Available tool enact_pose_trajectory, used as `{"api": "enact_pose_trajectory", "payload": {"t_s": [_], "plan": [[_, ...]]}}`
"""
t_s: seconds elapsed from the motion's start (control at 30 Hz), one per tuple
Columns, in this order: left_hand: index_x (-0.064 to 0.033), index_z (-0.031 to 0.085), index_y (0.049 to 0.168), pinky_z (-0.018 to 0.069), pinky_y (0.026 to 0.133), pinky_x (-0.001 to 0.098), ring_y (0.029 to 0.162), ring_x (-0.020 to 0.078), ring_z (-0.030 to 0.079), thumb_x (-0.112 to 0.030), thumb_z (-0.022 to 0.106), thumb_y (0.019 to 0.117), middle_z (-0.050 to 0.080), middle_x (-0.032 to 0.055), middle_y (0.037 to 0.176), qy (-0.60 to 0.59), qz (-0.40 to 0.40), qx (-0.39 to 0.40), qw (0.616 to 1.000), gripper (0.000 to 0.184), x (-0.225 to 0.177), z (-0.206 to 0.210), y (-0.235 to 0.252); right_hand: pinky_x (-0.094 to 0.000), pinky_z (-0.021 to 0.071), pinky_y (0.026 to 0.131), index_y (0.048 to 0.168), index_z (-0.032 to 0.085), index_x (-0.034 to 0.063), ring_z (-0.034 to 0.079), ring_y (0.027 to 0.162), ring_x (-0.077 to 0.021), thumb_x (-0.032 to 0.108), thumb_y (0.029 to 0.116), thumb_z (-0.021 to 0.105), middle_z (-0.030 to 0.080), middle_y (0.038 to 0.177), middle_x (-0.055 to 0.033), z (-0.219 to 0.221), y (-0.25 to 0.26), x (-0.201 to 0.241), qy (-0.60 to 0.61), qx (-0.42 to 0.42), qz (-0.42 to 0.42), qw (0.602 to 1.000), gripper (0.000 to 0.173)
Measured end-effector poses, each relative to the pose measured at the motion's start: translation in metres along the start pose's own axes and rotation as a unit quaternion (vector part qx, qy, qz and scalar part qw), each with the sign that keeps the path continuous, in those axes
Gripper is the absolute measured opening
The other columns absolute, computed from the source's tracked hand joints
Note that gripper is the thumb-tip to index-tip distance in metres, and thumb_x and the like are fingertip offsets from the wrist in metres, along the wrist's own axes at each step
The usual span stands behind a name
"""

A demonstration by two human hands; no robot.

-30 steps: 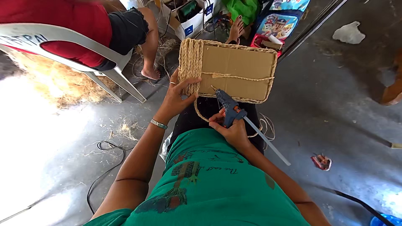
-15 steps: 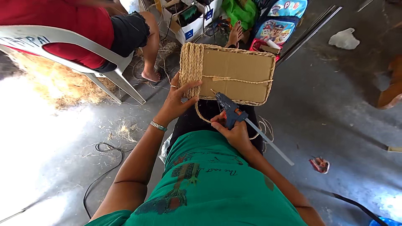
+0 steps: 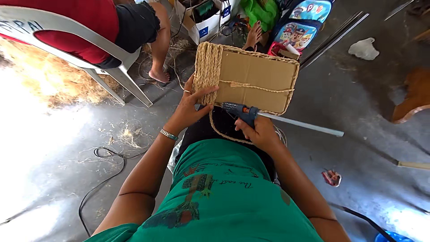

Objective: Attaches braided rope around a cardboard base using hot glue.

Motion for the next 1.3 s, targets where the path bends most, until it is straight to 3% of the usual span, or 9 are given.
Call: {"api": "enact_pose_trajectory", "payload": {"t_s": [0.6,1.07,1.3], "plan": [[-0.0353,0.062,0.140,0.0554,0.105,0.0411,0.149,0.0290,0.036,-0.022,0.079,0.0884,0.010,0.0206,0.167,0.000,0.001,0.007,1.000,0.056,0.002,0.000,-0.002,-0.0275,0.0556,0.051,0.109,0.065,0.0093,0.061,0.056,-0.0074,0.046,0.1065,0.051,0.064,0.071,0.0022,-0.010,0.007,0.006,-0.047,0.027,0.017,0.998,0.039],[-0.0340,0.061,0.140,0.0555,0.105,0.0418,0.148,0.0291,0.037,-0.020,0.080,0.0880,0.011,0.0200,0.167,-0.008,0.002,0.007,1.000,0.057,0.002,0.001,0.000,-0.0295,0.0570,0.053,0.108,0.066,0.0088,0.063,0.057,-0.0089,0.047,0.1068,0.050,0.065,0.072,0.0008,-0.006,0.011,0.009,-0.057,0.014,0.023,0.998,0.042],[-0.0316,0.062,0.140,0.0566,0.103,0.0410,0.147,0.0292,0.038,-0.019,0.079,0.0883,0.011,0.0210,0.167,-0.018,0.003,0.003,1.000,0.056,0.001,0.000,-0.004,-0.0271,0.0547,0.049,0.107,0.066,0.0112,0.061,0.054,-0.0075,0.048,0.1065,0.051,0.063,0.069,0.0024,-0.011,0.012,0.011,-0.045,0.028,0.032,0.998,0.040]]}}
Point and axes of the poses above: each hand's wrist, its own y-axis towards the middle knuckle, its own z-axis out of the palm, x = y × z, the point moved 3 cm from there along y, towards the middle knuckle
